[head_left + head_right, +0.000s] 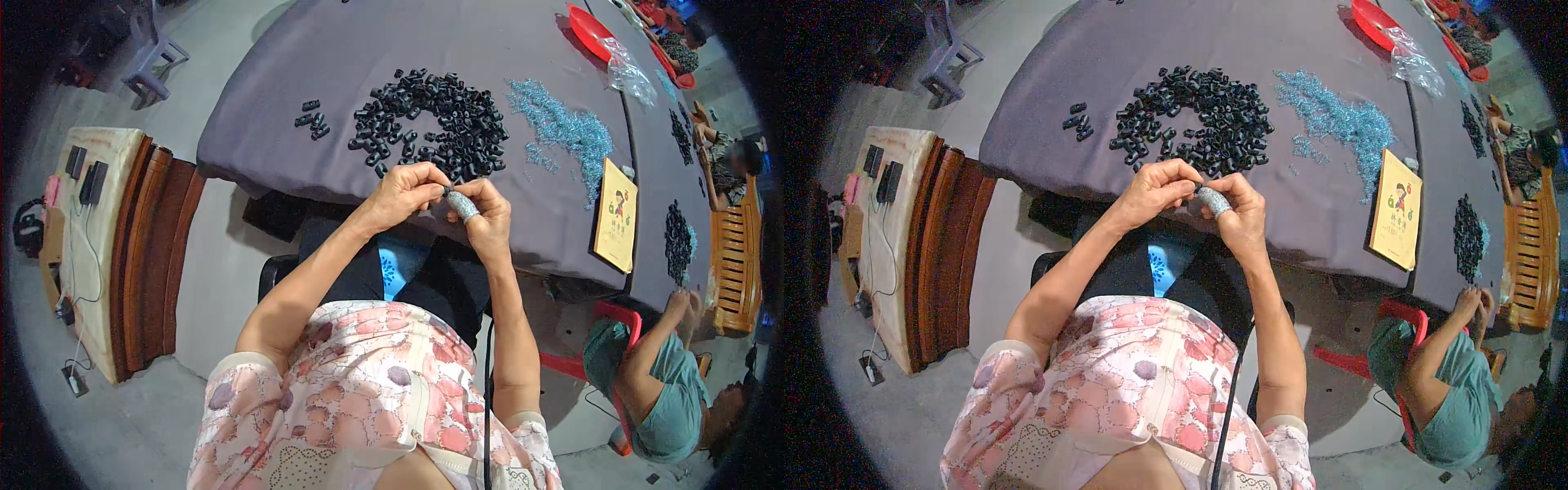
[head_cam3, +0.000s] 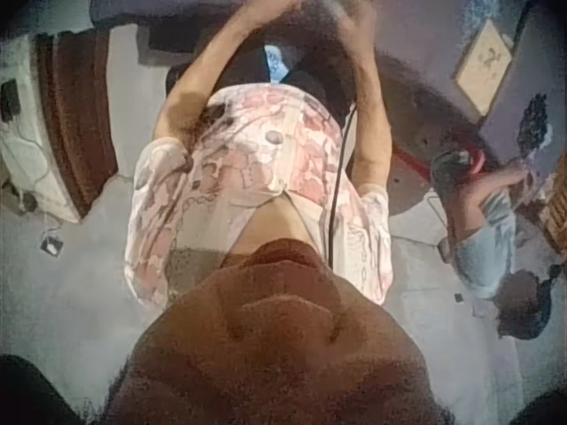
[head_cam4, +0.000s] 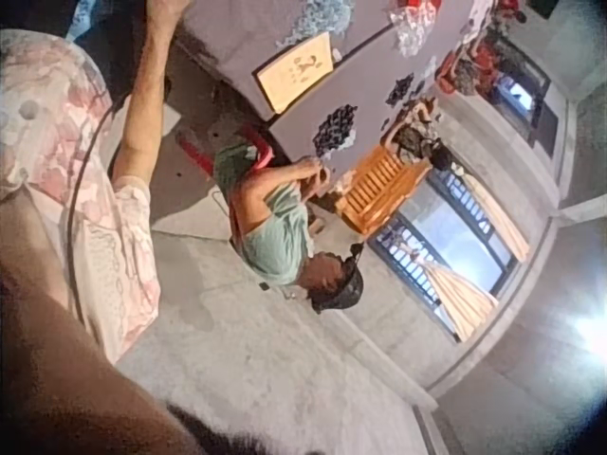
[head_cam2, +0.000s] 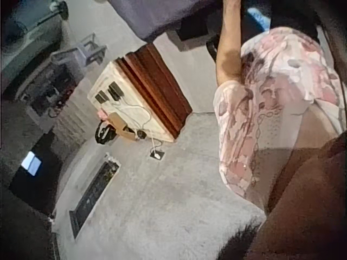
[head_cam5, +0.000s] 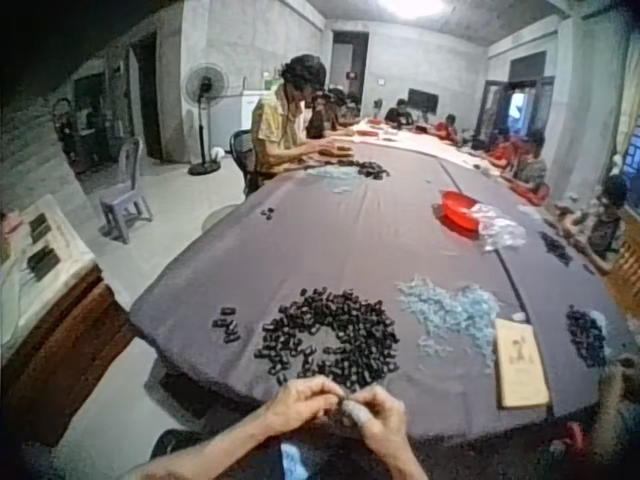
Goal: The person sorts through a pile of black plastic components on a table and fits parts together by hand.
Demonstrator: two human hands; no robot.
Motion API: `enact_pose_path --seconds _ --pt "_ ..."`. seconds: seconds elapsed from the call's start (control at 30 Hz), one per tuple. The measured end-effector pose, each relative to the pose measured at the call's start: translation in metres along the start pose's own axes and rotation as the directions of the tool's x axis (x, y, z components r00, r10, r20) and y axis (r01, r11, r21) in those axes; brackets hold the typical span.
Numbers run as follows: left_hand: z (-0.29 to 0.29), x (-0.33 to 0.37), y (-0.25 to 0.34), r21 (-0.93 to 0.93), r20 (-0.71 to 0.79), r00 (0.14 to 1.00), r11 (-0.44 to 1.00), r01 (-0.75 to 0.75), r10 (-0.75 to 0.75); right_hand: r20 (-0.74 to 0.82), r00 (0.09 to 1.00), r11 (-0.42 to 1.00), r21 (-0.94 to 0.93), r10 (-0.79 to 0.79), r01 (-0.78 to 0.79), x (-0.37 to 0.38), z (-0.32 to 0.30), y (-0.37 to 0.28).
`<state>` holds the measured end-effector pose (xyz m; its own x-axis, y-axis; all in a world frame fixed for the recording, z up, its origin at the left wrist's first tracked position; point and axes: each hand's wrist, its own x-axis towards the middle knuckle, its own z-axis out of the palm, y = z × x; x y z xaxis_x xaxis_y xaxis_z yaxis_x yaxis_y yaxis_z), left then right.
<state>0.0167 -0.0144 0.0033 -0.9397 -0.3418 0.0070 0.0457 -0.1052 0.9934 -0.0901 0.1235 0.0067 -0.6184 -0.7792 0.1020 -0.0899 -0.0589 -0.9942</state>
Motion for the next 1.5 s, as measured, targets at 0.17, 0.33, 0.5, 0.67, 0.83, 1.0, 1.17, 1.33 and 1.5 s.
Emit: enact_pose_path --seconds 0.17,0.33,0.5,0.67,0.83,1.0,1.17,1.33,1.5 --pt "-0.001 0.001 0.003 -0.039 0.035 0.999 0.999 0.011 -0.010 0.061 0.990 0.986 0.096 0.130 -0.136 0.004 -0.003 -0.007" --pt "-0.003 0.001 0.008 -0.116 0.034 0.997 0.991 0.071 -0.067 0.087 0.985 0.967 0.196 0.149 -0.163 0.006 -0.006 -0.010" --pt "-0.005 0.001 0.009 -0.126 0.079 0.993 0.987 0.097 -0.088 0.182 0.968 0.942 0.257 0.171 -0.214 0.011 -0.014 -0.004" --pt "-0.008 0.005 0.006 -0.123 0.132 0.989 0.990 0.075 -0.059 0.167 0.973 0.964 0.187 0.160 -0.191 0.008 -0.010 -0.004" --pt "-0.004 0.005 0.004 -0.069 0.103 0.994 0.997 0.045 -0.037 0.091 0.989 0.981 0.145 0.115 -0.127 0.006 -0.007 -0.006" --pt "-0.005 0.004 0.006 -0.114 0.122 0.991 0.991 0.069 -0.056 0.140 0.977 0.934 0.297 0.162 -0.198 0.009 -0.009 -0.006" --pt "-0.005 0.004 0.007 -0.036 0.117 0.992 0.998 0.051 -0.047 0.097 0.984 0.967 0.191 0.150 -0.166 0.006 -0.007 -0.002" --pt "-0.005 0.001 0.006 0.009 0.117 0.993 1.000 0.025 -0.026 0.100 0.982 0.982 0.090 0.158 -0.167 0.007 -0.007 -0.004" --pt "-0.002 0.000 0.006 0.017 0.090 0.996 1.000 0.013 -0.014 0.100 0.980 0.983 0.041 0.174 -0.179 0.005 -0.006 -0.007"
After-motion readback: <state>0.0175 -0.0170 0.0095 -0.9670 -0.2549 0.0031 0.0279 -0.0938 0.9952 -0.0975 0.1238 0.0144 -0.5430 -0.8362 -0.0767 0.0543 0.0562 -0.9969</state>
